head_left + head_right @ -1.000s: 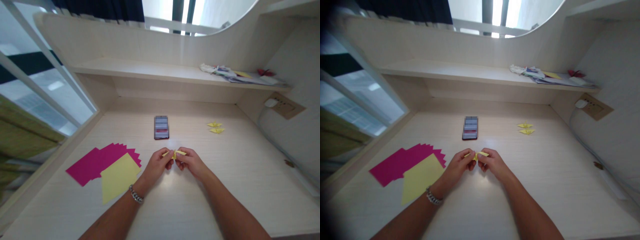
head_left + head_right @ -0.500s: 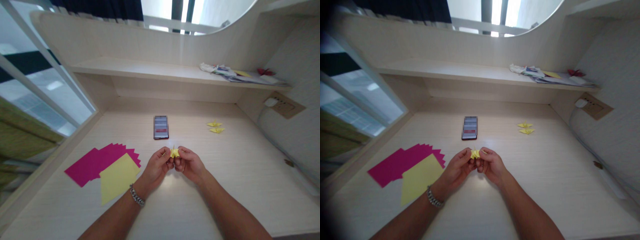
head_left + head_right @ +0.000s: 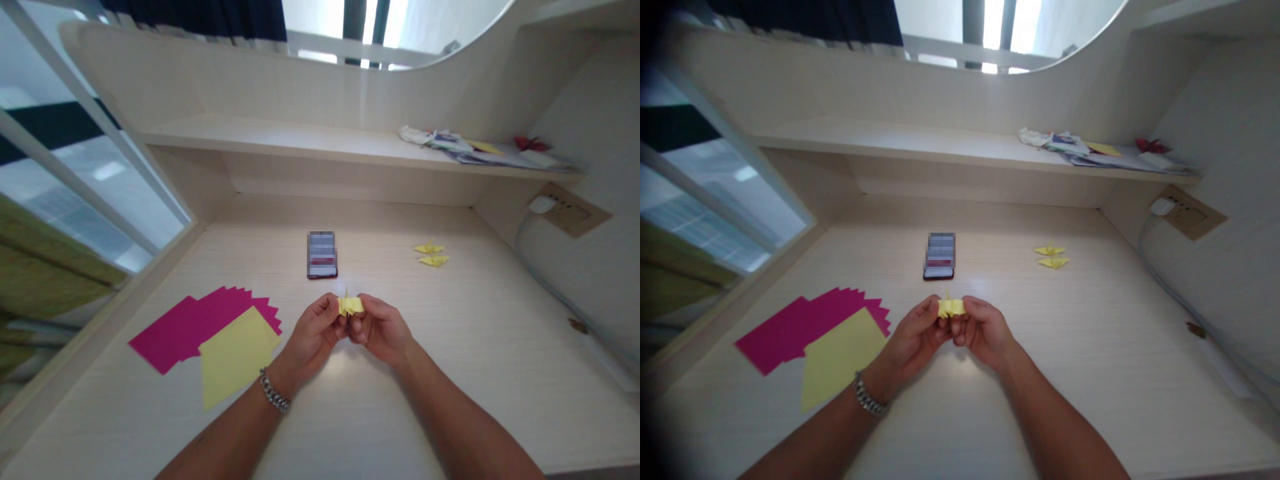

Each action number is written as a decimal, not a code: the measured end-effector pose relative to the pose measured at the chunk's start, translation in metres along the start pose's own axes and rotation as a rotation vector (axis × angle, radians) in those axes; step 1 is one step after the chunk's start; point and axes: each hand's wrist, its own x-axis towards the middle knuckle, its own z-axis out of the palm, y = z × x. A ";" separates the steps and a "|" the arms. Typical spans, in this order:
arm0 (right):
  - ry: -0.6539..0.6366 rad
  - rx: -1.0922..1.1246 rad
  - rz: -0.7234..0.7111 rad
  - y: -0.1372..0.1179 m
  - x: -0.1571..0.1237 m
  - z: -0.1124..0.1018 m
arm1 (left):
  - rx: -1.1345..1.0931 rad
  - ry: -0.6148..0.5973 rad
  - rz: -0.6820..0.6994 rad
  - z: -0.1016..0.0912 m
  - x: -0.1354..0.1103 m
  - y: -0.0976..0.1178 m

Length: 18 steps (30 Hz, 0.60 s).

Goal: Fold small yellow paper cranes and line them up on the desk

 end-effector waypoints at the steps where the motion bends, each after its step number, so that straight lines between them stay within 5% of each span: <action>1: 0.009 0.005 0.007 0.000 0.000 0.000 | -0.011 0.006 -0.001 0.000 0.000 0.000; 9: 0.214 0.044 -0.112 0.000 0.005 -0.003 | -0.019 0.071 -0.016 -0.003 0.001 0.000; 18: 0.296 0.020 -0.180 0.000 0.011 -0.007 | 0.002 0.095 -0.025 -0.008 0.004 -0.001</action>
